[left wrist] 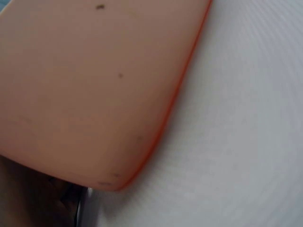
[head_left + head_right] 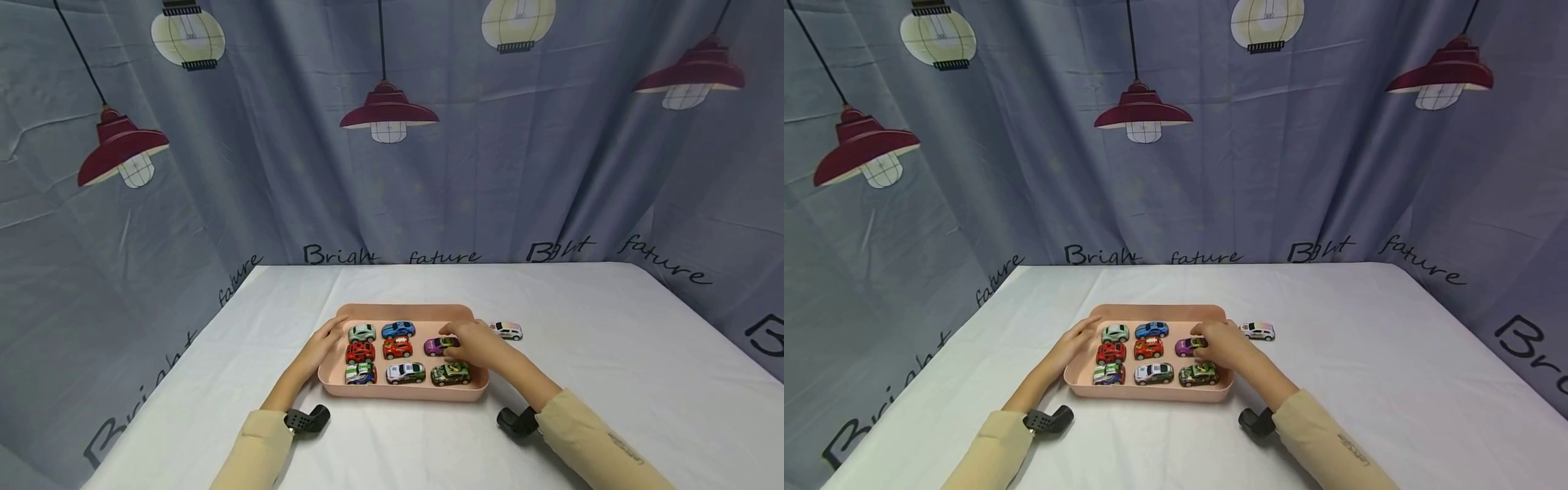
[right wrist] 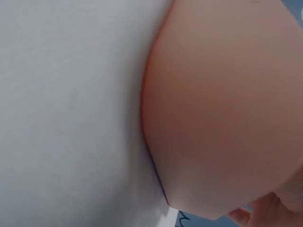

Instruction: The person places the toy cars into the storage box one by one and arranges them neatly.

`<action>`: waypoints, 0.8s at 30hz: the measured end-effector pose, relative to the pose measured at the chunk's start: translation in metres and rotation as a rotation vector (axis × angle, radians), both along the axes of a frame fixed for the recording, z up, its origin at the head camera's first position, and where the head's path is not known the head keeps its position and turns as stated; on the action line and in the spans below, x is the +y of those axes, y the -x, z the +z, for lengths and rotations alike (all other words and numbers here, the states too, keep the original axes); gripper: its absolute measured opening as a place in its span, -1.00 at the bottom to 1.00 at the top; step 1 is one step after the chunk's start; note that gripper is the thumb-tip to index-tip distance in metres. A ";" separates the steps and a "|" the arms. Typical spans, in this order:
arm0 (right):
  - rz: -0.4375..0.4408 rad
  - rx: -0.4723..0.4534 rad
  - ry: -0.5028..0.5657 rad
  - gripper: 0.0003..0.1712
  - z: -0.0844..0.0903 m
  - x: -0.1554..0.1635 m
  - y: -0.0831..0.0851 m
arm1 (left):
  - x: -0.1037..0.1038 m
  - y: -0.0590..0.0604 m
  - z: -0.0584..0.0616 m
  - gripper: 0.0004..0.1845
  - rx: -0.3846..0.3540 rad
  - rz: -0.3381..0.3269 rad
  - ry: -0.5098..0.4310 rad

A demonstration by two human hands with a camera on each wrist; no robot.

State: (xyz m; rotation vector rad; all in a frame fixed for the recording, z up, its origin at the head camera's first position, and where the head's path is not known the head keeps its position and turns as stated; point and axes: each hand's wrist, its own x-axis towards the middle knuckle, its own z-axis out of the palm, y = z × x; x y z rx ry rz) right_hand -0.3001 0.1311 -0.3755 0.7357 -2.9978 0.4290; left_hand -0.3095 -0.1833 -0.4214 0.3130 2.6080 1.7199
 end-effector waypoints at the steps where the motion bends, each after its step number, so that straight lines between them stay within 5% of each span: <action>1: -0.004 -0.001 0.017 -0.57 0.002 0.001 -0.001 | 0.000 0.000 0.000 -0.54 0.001 0.003 0.004; 12: -0.030 0.133 0.100 -0.60 0.012 0.038 -0.007 | 0.002 0.003 0.000 -0.55 0.018 0.013 0.030; 17: -0.069 0.135 0.100 -0.55 0.011 0.063 -0.001 | 0.006 -0.011 0.017 -0.54 0.001 0.002 0.032; 24: -0.136 0.105 0.091 -0.52 0.003 0.094 0.013 | 0.006 -0.018 0.022 -0.53 -0.013 -0.020 0.004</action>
